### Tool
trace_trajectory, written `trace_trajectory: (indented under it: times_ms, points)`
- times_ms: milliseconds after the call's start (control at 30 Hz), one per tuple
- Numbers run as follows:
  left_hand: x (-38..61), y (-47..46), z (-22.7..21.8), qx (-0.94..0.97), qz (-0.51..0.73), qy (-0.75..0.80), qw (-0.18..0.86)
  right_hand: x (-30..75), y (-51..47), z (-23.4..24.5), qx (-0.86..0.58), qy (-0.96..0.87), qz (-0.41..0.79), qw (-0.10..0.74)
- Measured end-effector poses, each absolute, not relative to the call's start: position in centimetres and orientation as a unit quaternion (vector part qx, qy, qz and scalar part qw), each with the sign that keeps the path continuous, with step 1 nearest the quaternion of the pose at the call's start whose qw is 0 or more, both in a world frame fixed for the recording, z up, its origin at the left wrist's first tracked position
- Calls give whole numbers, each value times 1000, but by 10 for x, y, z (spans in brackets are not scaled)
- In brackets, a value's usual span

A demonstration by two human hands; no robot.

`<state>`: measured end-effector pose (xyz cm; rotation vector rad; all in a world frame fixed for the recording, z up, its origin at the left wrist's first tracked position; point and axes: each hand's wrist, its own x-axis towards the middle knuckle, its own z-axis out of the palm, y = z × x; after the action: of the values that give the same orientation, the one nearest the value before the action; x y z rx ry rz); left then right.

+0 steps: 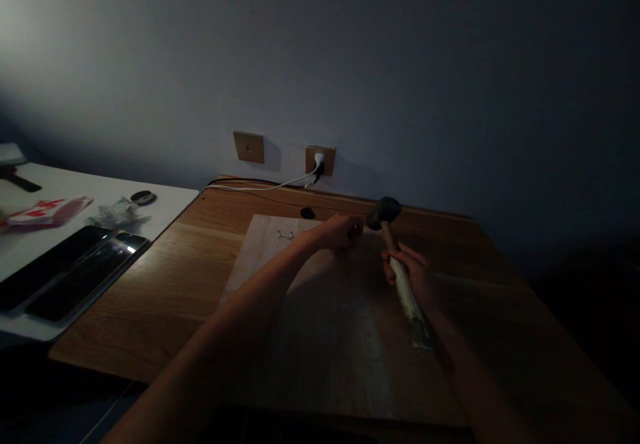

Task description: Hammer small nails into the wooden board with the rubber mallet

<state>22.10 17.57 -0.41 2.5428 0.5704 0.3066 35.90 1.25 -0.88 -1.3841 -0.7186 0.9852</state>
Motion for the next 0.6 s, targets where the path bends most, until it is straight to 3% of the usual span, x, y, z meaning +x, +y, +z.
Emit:
trace_trajectory:
  times_ms: [600]
  points:
    - [215,176,-3,912,113,243,309,363,3,11,-621,-356,481,506]
